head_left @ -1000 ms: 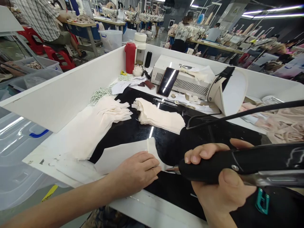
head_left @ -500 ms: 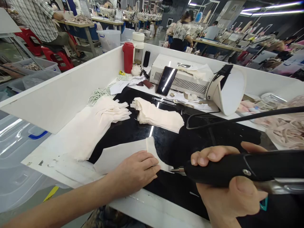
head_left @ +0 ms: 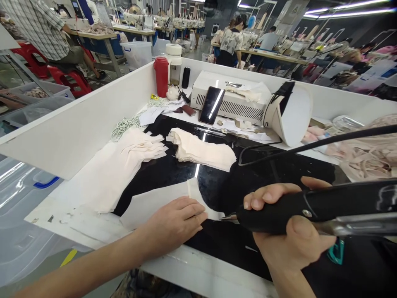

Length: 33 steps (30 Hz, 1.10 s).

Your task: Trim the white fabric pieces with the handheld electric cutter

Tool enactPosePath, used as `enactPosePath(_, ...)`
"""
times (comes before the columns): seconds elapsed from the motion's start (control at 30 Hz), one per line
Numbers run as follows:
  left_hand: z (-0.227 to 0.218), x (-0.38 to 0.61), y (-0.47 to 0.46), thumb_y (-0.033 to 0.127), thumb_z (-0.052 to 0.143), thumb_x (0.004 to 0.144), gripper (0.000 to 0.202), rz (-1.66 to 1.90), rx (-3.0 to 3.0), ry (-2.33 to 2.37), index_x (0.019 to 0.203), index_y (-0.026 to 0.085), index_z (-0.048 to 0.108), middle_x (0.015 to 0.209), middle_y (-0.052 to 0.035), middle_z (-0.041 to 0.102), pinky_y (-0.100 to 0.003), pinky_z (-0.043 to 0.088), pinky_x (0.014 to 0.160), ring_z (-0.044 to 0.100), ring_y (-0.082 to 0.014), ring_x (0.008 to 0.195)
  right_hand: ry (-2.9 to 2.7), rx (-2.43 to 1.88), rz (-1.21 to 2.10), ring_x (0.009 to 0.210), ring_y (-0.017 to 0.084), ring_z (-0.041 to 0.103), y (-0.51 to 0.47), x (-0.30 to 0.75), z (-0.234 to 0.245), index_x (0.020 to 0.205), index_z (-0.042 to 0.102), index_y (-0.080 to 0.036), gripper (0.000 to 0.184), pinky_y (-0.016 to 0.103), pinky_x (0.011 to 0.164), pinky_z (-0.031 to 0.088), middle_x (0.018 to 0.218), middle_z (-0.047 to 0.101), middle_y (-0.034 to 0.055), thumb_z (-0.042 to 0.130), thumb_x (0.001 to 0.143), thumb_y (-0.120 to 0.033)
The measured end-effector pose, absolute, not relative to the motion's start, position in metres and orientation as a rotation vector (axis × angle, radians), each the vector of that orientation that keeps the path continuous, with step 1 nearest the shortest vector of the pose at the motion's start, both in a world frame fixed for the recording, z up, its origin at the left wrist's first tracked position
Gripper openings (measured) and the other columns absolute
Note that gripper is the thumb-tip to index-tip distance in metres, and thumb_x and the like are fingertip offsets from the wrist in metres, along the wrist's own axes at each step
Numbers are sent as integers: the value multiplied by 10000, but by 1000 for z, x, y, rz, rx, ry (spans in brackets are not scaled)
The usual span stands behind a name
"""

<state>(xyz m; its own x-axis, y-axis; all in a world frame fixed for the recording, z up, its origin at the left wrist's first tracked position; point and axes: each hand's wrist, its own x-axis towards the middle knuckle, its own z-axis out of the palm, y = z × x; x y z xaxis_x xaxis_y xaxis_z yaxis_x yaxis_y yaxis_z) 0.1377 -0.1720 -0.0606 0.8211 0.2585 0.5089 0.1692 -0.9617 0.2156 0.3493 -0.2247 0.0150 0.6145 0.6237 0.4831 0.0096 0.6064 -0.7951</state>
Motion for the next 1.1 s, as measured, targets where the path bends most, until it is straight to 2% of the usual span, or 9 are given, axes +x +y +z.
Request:
enactPosePath(0.33,-45,106,-151,195,451,1255,326,750,2877,467,1371,130,749,1331,-117,834,-389,695,1132,808,-231,1246,-873,-858,344,564,191,682,-202,374,6,1214,710,-304,522,351,503,608,786,718,-55,995,825,-504)
enactPosePath(0.5,-39,110,-160,167,511,1215,278,622,2827,556,1362,171,747,1252,-107,813,-378,727,1010,804,-226,1110,-875,-834,369,581,185,697,-198,372,4,1221,700,-306,514,342,526,609,814,738,-56,996,848,-502)
enactPosePath(0.6,-33,113,-161,171,563,1193,216,524,2733,589,1277,200,761,1191,-70,793,-333,723,933,796,-208,1035,-881,-805,396,592,177,706,-195,366,4,1255,691,-301,502,348,555,630,837,756,-53,976,886,-488)
enactPosePath(0.67,-28,114,-154,181,584,1189,186,480,2685,597,1204,220,765,1135,-40,788,-296,714,862,795,-186,949,-905,-779,405,593,170,711,-192,361,5,1246,684,-292,470,340,560,637,850,771,-49,962,909,-467)
enactPosePath(0.73,-22,117,-141,181,594,1190,174,451,2712,592,1219,221,761,1111,-31,792,-290,708,835,799,-181,915,-931,-753,418,588,164,715,-188,356,6,1195,673,-285,401,327,554,635,854,784,-46,940,932,-429)
enactPosePath(0.87,-12,132,-109,176,708,1152,208,416,2856,410,1358,197,718,1322,-77,810,-386,704,1061,812,-238,1191,-931,-786,453,596,158,705,-182,350,5,1078,653,-286,298,310,556,620,839,775,-53,892,938,-396)
enactPosePath(0.97,-12,147,-89,214,849,1077,422,325,2851,213,1454,192,660,1509,-117,765,-473,607,1270,710,-272,1477,-907,-836,454,649,157,696,-177,348,1,1035,670,-284,296,324,619,627,852,755,-52,889,909,-437)
enactPosePath(1.03,-14,153,-80,244,909,1033,542,213,2830,169,1498,203,634,1547,-129,747,-541,551,1328,636,-294,1578,-902,-847,451,690,161,689,-174,347,-1,1009,672,-283,292,328,651,622,857,743,-47,884,900,-452)
enactPosePath(1.1,-16,156,-74,254,936,1007,559,110,2802,163,1483,217,645,1528,-129,755,-586,544,1324,614,-318,1601,-901,-856,453,724,167,678,-171,346,-2,986,666,-283,299,331,669,614,856,734,-41,881,890,-468)
